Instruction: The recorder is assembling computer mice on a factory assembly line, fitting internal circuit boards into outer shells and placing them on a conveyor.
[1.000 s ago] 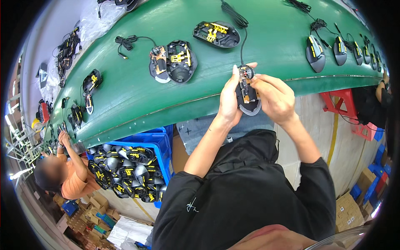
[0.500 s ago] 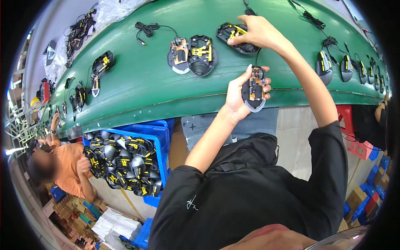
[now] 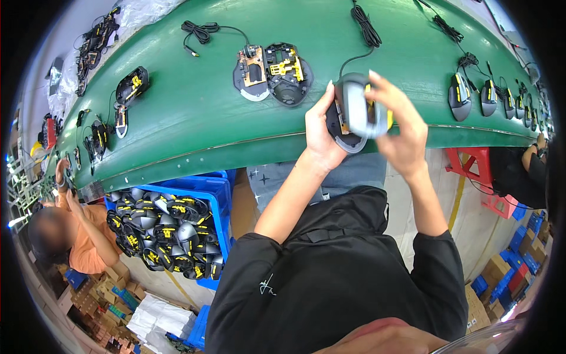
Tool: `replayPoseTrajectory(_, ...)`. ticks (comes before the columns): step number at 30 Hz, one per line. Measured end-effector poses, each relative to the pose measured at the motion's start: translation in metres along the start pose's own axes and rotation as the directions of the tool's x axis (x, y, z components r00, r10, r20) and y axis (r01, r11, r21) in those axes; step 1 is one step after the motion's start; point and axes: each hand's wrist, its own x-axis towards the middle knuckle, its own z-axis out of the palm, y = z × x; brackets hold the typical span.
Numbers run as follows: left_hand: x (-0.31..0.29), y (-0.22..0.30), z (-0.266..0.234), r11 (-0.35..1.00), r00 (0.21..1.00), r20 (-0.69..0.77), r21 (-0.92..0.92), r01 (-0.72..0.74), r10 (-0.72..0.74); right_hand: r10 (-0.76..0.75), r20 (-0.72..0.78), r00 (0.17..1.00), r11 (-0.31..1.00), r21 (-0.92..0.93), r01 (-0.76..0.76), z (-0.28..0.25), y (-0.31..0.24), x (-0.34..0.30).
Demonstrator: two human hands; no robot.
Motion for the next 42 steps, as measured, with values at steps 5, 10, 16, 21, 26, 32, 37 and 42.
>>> replayPoseTrajectory(5, -0.001, -0.006, -0.007, 0.976, 0.995, 0.070, 0.197, -0.088, 0.075, 0.306, 0.059, 0.950, 0.851, 0.431, -0.301, 0.007, -0.023, -0.024)
replayPoseTrajectory(10, -0.003, -0.011, -0.008, 0.931, 0.980, 0.067, 0.305, -0.199, 0.188, 0.516, -0.139, 0.845, 0.816, 0.379, -0.436, 0.032, -0.031, -0.015)
replayPoseTrajectory(16, -0.011, 0.011, -0.010, 0.977, 0.996, 0.053, 0.203, 0.060, -0.072, -0.003, 0.420, 0.908, 0.988, 0.142, -0.062, -0.024, -0.017, -0.007)
replayPoseTrajectory(21, -0.019, 0.002, -0.001, 0.954, 0.993, -0.005, 0.278, 0.112, -0.115, -0.174, 0.586, 0.791, 0.952, -0.106, 0.288, -0.048, -0.015, 0.017)
replayPoseTrajectory(26, -0.010, -0.001, -0.011, 0.972, 0.991, 0.102, 0.226, 0.066, -0.091, -0.045, 0.213, 0.976, 0.957, 0.291, -0.019, -0.054, 0.008, 0.014)
replayPoseTrajectory(32, -0.003, -0.017, 0.000, 0.915, 0.977, 0.004, 0.348, -0.202, 0.214, 0.394, -0.238, 0.888, 0.913, -0.014, -0.409, 0.009, -0.028, -0.015)
replayPoseTrajectory(37, -0.003, -0.027, -0.006, 0.778, 0.937, 0.102, 0.531, -0.335, 0.333, 0.346, -0.194, 0.918, 0.921, -0.114, -0.371, 0.030, -0.037, -0.030)
replayPoseTrajectory(42, -0.011, -0.029, -0.007, 0.838, 0.938, 0.254, 0.436, -0.327, 0.234, 0.294, -0.188, 0.937, 0.955, 0.029, -0.294, 0.034, -0.021, -0.031)
